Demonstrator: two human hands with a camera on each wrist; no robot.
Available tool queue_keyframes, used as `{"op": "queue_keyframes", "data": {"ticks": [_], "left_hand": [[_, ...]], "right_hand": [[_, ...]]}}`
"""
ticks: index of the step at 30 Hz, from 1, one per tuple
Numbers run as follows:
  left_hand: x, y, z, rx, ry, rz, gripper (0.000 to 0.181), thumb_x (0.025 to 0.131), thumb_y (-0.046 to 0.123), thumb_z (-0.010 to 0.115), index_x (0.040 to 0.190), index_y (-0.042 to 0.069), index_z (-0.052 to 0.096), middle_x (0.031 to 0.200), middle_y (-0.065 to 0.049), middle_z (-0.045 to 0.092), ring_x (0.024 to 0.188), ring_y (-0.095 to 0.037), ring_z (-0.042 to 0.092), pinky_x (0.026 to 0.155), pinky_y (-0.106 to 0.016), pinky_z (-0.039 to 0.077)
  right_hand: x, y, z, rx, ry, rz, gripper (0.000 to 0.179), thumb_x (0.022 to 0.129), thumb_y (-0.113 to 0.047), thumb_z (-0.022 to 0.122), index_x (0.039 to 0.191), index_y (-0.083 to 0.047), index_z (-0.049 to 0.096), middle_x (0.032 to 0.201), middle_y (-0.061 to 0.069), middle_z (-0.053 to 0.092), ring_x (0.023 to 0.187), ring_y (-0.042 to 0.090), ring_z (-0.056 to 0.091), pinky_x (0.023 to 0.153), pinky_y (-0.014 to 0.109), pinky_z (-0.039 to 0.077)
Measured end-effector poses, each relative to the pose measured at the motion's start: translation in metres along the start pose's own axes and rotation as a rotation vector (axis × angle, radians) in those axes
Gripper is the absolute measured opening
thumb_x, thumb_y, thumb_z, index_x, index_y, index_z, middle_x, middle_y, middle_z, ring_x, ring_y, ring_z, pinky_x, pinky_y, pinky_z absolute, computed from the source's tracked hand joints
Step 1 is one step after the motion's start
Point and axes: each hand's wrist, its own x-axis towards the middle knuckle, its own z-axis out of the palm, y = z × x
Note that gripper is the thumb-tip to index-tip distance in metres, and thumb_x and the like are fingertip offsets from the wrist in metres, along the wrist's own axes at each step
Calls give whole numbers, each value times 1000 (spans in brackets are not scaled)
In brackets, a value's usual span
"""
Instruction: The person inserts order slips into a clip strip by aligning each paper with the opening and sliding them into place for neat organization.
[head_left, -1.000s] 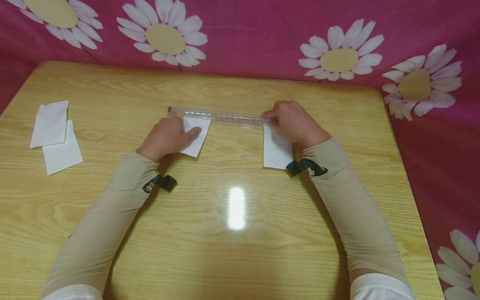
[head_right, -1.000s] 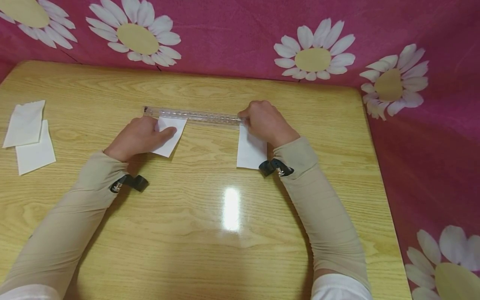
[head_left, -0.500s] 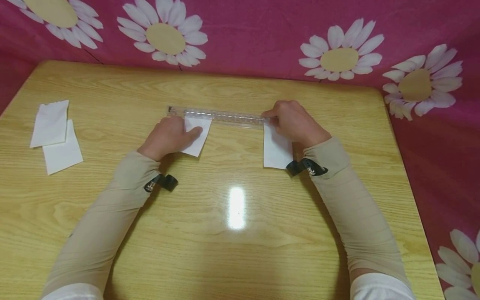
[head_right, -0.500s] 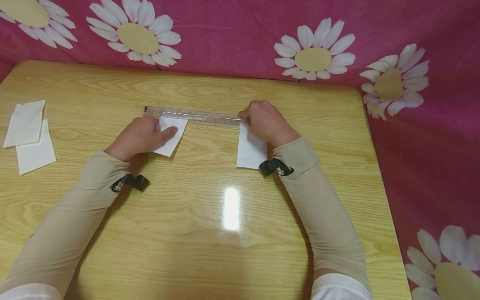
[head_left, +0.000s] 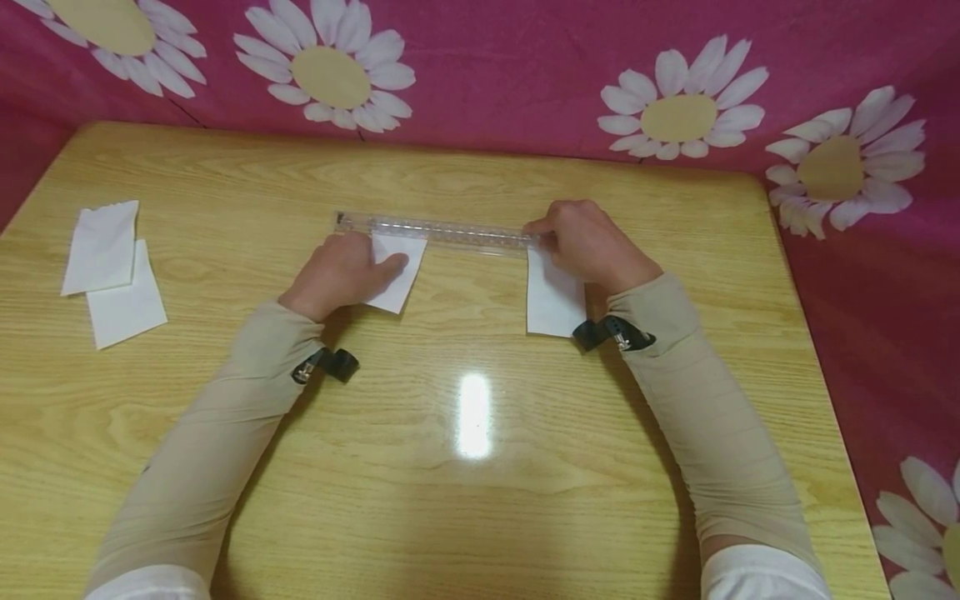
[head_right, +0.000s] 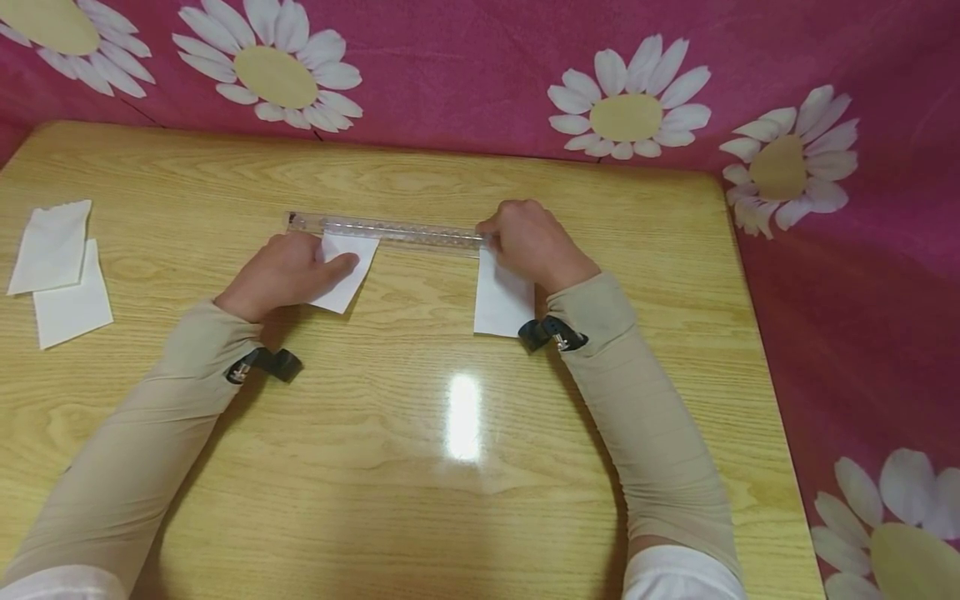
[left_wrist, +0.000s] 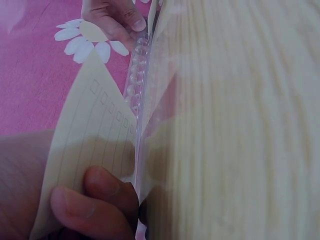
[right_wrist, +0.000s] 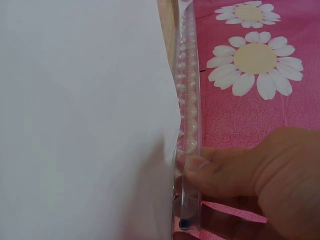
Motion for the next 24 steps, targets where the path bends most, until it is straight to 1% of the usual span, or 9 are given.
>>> {"op": "queue_keyframes", "data": {"ticks": [4, 7, 18, 24], "left_hand": [[0, 2, 1, 9, 0, 13, 51, 103, 49, 52, 85, 2, 63, 73, -8, 53, 64, -22, 51, 56, -31, 40], [0, 2, 1, 17, 3, 15, 51, 103, 48, 52, 81, 3, 61, 70, -7, 51, 62, -22, 50, 55, -31, 39], [0, 3, 3, 28, -2, -2, 51, 103, 49, 51, 82, 3, 61, 73, -8, 50, 65, -23, 50, 57, -32, 40], [1, 4, 3, 32, 3, -1, 51, 103, 49, 51, 83, 3, 61, 76, -9, 52, 66, -23, 51, 58, -32, 40]], "right_hand": [[0, 0, 0, 1, 2, -5, 34, 102, -2, 55, 132, -9, 70, 110, 22, 72, 82, 26, 52, 73, 37, 45], [1, 0, 0, 3, 2, -8, 34, 102, -2, 55, 132, -9, 70, 110, 22, 72, 83, 26, 53, 73, 37, 45], [0, 0, 0, 7, -9, 8, 34, 101, -2, 56, 132, -9, 70, 110, 22, 72, 83, 26, 52, 72, 36, 44], [0, -1, 0, 11, -8, 12, 35, 101, -1, 55, 132, -10, 70, 110, 22, 72, 83, 26, 52, 72, 36, 45]]}}
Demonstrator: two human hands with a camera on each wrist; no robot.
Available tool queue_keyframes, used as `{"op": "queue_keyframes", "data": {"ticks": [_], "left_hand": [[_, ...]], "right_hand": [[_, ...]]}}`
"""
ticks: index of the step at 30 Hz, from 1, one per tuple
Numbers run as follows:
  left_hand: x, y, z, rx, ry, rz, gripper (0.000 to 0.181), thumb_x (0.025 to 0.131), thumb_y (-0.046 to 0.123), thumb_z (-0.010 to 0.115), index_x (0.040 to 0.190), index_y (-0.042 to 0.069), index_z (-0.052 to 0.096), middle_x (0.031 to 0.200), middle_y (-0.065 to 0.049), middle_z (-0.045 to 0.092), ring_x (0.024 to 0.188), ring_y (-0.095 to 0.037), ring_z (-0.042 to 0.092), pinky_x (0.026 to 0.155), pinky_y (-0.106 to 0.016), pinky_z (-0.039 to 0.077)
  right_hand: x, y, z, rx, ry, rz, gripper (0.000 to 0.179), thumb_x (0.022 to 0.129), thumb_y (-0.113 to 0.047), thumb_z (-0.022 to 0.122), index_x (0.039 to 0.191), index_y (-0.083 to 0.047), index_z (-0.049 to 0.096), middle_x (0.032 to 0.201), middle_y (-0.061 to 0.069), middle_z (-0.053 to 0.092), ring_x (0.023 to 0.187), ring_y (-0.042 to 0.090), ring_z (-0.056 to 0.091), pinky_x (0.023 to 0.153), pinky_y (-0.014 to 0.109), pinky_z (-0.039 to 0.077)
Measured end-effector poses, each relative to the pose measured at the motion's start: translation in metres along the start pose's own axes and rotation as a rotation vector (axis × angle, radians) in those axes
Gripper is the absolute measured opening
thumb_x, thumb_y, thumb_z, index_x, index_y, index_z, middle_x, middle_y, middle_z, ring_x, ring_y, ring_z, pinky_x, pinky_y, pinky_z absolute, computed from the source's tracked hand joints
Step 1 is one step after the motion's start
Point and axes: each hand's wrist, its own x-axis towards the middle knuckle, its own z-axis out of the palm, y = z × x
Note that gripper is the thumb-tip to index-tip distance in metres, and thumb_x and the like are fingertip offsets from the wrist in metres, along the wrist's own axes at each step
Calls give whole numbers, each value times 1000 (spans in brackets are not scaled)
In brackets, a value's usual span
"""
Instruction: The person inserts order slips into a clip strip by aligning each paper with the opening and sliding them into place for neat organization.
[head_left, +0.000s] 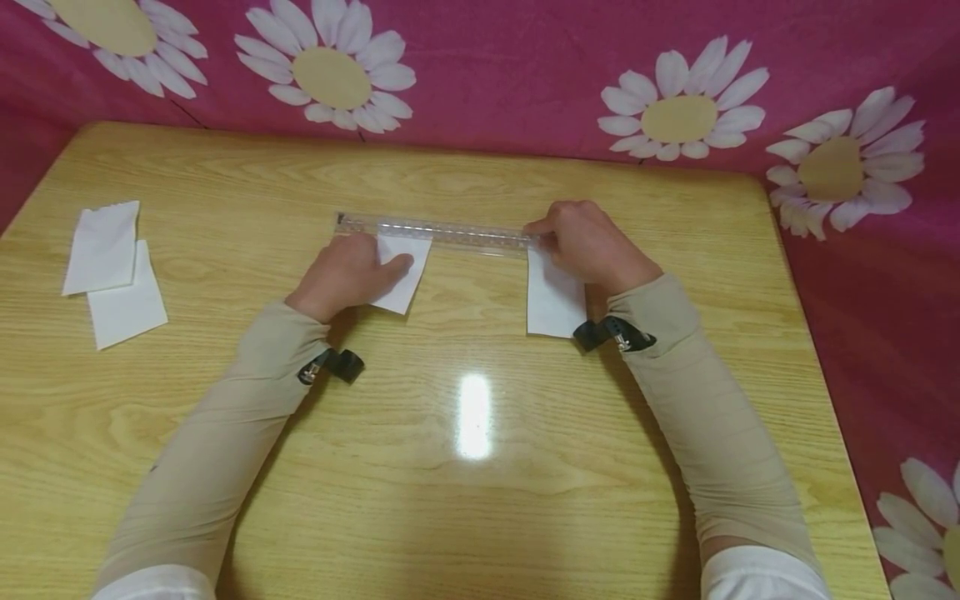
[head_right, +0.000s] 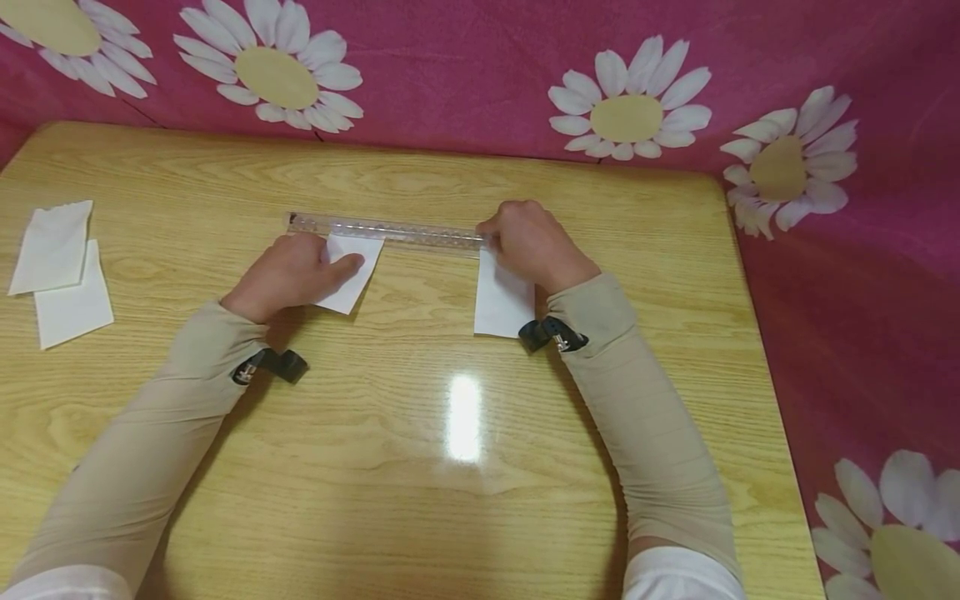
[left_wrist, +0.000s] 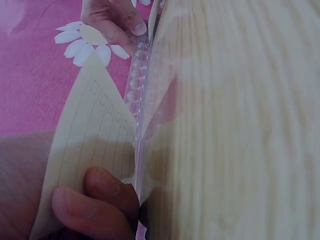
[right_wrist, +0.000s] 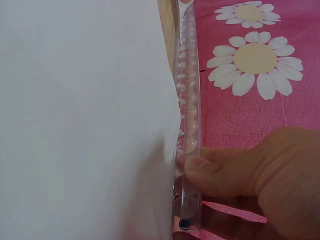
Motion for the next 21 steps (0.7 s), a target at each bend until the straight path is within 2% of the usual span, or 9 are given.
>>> {"op": "queue_keyframes", "data": {"ticks": [7, 14, 21], "left_hand": [[-1, 1, 1, 4, 9, 0, 51, 103, 49, 52, 87, 1, 63, 78, -11, 54, 67, -24, 52, 59, -32, 40], [-1, 1, 1, 4, 5, -3, 51, 103, 49, 52, 82, 3, 60, 74, -8, 50, 65, -22, 49, 57, -32, 39], [-1, 3, 0, -4, -5, -8, 51, 103, 49, 51, 90, 1, 63, 79, -11, 55, 66, -23, 52, 57, -31, 41]], "right_hand": [[0, 0, 0, 3, 2, 1, 35, 102, -1, 55, 132, -10, 70, 111, 22, 72, 83, 26, 52, 72, 36, 45], [0, 0, 0, 5, -3, 5, 35, 102, -1, 55, 132, -10, 69, 110, 22, 71, 84, 26, 53, 73, 37, 45], [1, 1, 0, 7, -6, 6, 36, 101, -1, 54, 133, -10, 69, 110, 21, 71, 84, 26, 52, 71, 36, 44]]}}
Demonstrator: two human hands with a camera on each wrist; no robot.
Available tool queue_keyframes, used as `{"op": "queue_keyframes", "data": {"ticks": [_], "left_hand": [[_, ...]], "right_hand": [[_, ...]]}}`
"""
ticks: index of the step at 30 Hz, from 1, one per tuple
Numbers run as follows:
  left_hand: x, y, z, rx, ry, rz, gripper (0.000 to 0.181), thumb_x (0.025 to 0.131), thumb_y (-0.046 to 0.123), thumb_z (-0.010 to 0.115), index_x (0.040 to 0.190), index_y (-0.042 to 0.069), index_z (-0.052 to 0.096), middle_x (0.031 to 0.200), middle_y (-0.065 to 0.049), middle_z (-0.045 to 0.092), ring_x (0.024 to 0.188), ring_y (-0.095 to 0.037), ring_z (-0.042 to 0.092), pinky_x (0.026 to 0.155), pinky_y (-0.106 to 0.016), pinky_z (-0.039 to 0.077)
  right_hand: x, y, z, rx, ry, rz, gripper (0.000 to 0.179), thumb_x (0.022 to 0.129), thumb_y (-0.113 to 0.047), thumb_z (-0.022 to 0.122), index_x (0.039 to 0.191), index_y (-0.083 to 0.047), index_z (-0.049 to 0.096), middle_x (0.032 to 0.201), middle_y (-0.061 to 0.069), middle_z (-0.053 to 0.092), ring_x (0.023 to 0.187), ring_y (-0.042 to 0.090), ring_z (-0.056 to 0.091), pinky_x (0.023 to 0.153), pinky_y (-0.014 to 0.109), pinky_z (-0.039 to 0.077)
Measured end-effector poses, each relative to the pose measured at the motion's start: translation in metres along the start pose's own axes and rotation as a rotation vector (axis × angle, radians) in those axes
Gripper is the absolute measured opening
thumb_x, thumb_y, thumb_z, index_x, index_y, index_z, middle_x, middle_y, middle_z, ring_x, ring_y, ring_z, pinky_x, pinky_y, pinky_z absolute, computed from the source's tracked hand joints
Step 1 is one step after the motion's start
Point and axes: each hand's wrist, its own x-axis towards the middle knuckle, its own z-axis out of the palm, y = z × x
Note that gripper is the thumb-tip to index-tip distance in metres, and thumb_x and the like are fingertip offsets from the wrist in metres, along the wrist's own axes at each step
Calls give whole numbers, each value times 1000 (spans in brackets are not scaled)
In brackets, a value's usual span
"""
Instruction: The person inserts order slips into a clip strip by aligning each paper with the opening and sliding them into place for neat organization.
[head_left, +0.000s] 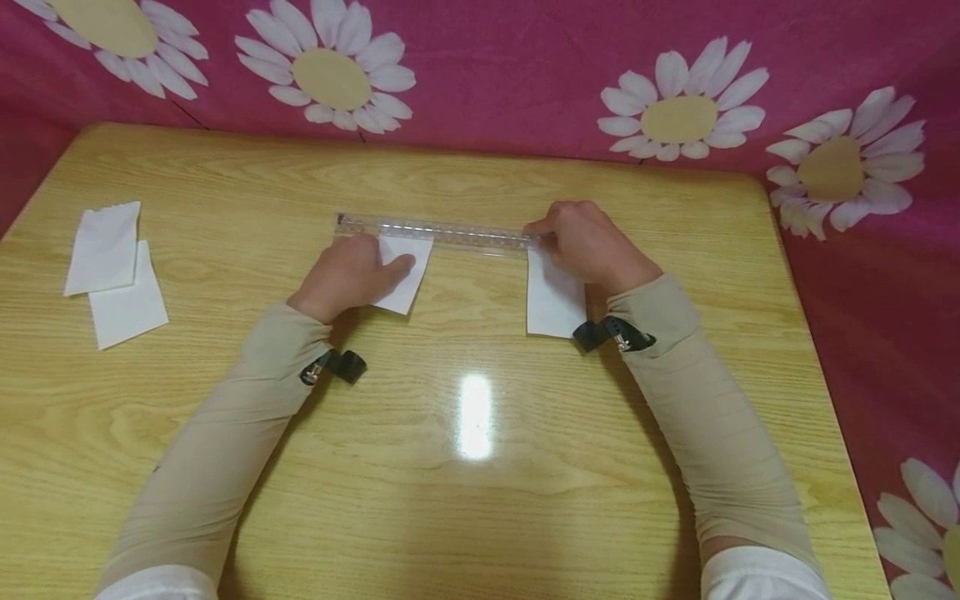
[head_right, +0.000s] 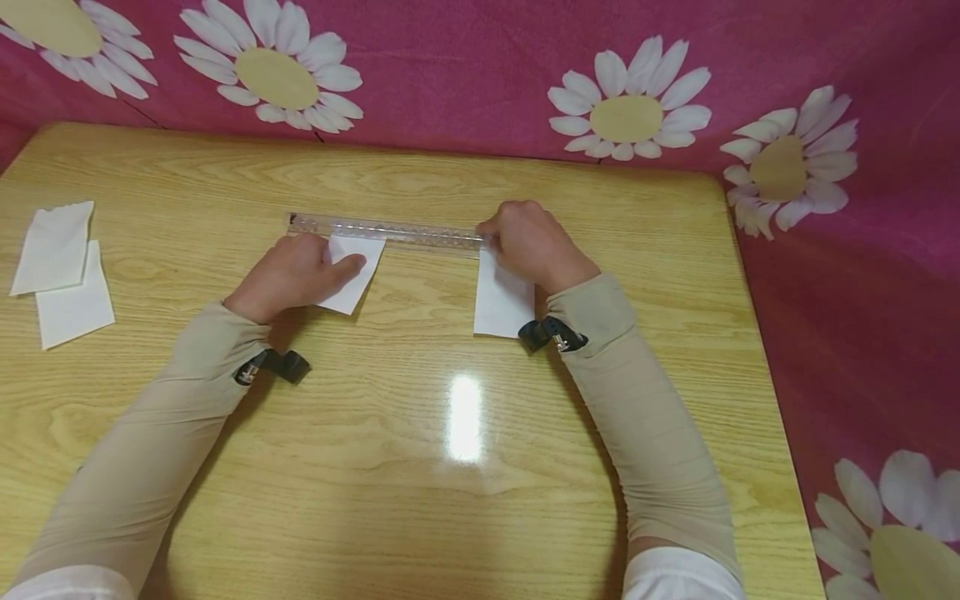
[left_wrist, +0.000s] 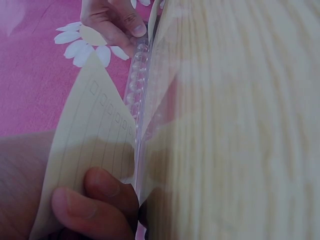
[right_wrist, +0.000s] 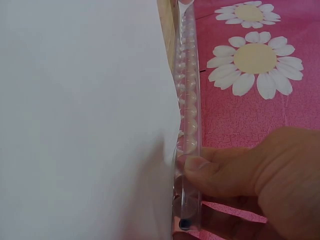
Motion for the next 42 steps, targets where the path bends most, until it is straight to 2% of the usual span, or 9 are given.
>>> {"op": "queue_keyframes", "data": {"ticks": [26, 35, 42], "left_hand": [[1, 2, 1, -5, -3, -5, 50, 103, 50, 52, 88, 3, 64, 80, -11, 58, 66, -23, 54, 56, -31, 42], [2, 3, 2, -6, -1, -1, 50, 103, 49, 52, 94, 1, 64, 84, -13, 59, 69, -24, 55, 57, -31, 43], [3, 5, 3, -19, 1, -6, 49, 103, 49, 52, 90, 4, 62, 83, -12, 59, 68, -23, 55, 57, -30, 43]], "right_hand": [[-1, 0, 0, 5, -1, 1, 37, 102, -1, 54, 133, -11, 69, 111, 21, 71, 84, 26, 52, 74, 37, 45], [0, 1, 0, -7, -1, -9, 37, 101, -1, 54, 133, -10, 69, 110, 21, 71, 84, 26, 53, 75, 38, 46], [0, 1, 0, -17, 4, -12, 36, 101, -1, 54, 132, -10, 70, 110, 21, 72, 84, 26, 53, 74, 38, 46]]}}
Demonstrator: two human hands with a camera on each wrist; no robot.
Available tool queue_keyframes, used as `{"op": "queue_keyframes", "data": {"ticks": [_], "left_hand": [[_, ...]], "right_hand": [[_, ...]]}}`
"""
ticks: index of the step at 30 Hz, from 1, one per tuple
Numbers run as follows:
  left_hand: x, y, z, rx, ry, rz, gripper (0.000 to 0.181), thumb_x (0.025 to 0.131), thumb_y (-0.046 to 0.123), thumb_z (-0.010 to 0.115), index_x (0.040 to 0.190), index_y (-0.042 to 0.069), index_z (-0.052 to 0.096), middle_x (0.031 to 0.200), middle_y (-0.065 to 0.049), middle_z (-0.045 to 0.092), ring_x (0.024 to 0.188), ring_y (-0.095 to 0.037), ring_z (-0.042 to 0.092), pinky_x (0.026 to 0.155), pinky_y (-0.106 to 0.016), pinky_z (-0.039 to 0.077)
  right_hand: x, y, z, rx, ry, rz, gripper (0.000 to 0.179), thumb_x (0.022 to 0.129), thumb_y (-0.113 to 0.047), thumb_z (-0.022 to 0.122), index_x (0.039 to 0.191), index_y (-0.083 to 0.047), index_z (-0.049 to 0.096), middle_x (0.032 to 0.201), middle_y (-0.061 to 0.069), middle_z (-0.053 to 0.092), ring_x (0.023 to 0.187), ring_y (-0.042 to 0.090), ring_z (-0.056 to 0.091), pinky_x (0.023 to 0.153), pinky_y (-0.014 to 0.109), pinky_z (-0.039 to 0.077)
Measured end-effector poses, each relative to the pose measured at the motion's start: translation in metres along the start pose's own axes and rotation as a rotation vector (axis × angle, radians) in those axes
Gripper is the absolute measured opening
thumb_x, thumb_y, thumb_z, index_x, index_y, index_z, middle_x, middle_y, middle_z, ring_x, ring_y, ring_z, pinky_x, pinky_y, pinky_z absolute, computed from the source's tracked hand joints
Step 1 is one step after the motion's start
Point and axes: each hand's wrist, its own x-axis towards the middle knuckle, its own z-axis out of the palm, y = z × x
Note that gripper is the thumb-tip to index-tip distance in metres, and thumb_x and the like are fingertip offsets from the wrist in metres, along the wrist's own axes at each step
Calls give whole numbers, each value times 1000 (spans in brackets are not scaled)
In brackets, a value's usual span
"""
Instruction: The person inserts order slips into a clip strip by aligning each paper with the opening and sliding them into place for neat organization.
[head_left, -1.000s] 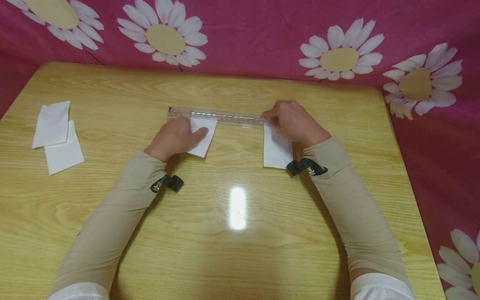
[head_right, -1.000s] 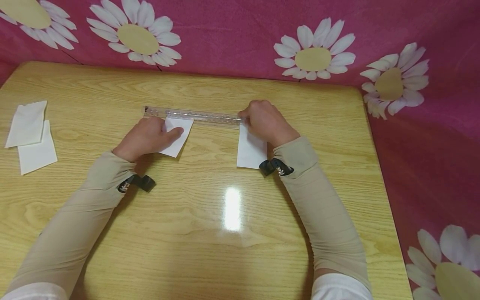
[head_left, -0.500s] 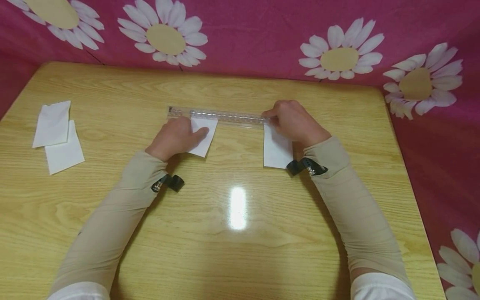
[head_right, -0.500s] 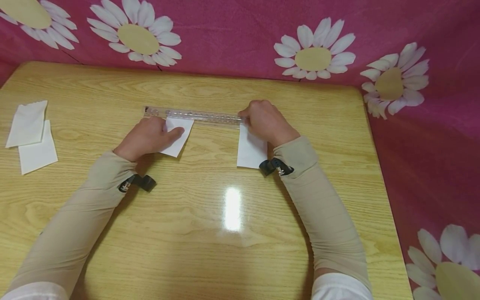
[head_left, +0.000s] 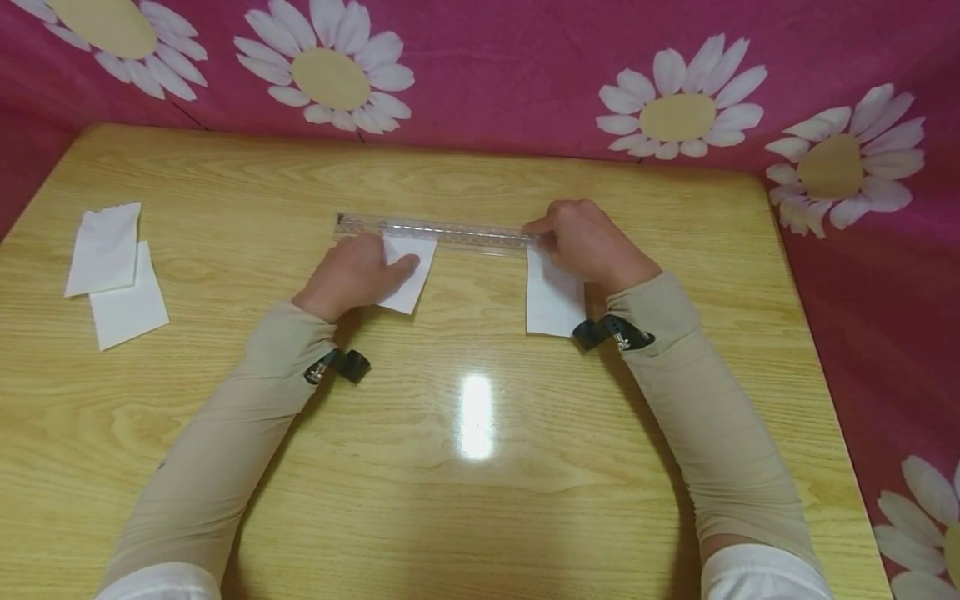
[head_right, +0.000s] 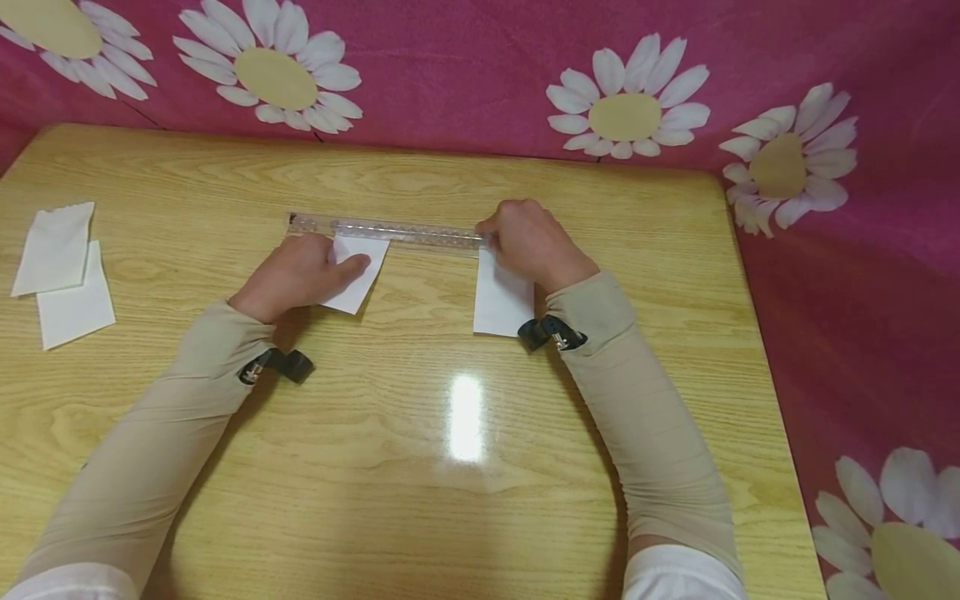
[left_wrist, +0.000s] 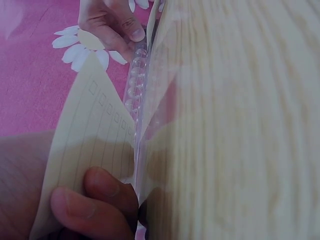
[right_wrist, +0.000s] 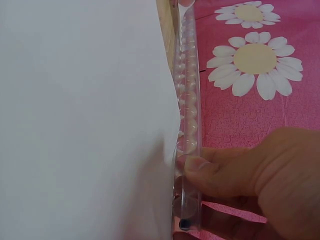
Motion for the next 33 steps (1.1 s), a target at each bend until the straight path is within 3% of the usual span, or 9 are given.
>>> {"op": "queue_keyframes", "data": {"ticks": [10, 21, 33], "left_hand": [[2, 0, 1, 24, -6, 24, 51, 103, 50, 51, 72, 9, 52, 70, -5, 50, 62, -20, 49, 57, -32, 42], [1, 3, 2, 22, -9, 14, 50, 103, 49, 51, 77, 7, 57, 75, -8, 55, 64, -21, 52, 58, -31, 43], [1, 3, 2, 28, -15, 18, 51, 103, 50, 51, 74, 9, 53, 73, -6, 52, 64, -21, 51, 58, -32, 43]], "right_hand": [[-2, -1, -1, 14, 16, -12, 35, 101, -2, 55, 131, -9, 70, 107, 21, 72, 81, 26, 52, 73, 37, 45], [-2, -1, 0, 23, 14, -8, 35, 101, -1, 55, 131, -8, 70, 107, 21, 72, 83, 26, 53, 73, 37, 45], [-1, -1, 0, 24, 14, -5, 35, 101, -2, 54, 131, -8, 70, 108, 21, 72, 83, 26, 53, 74, 37, 45]]}}
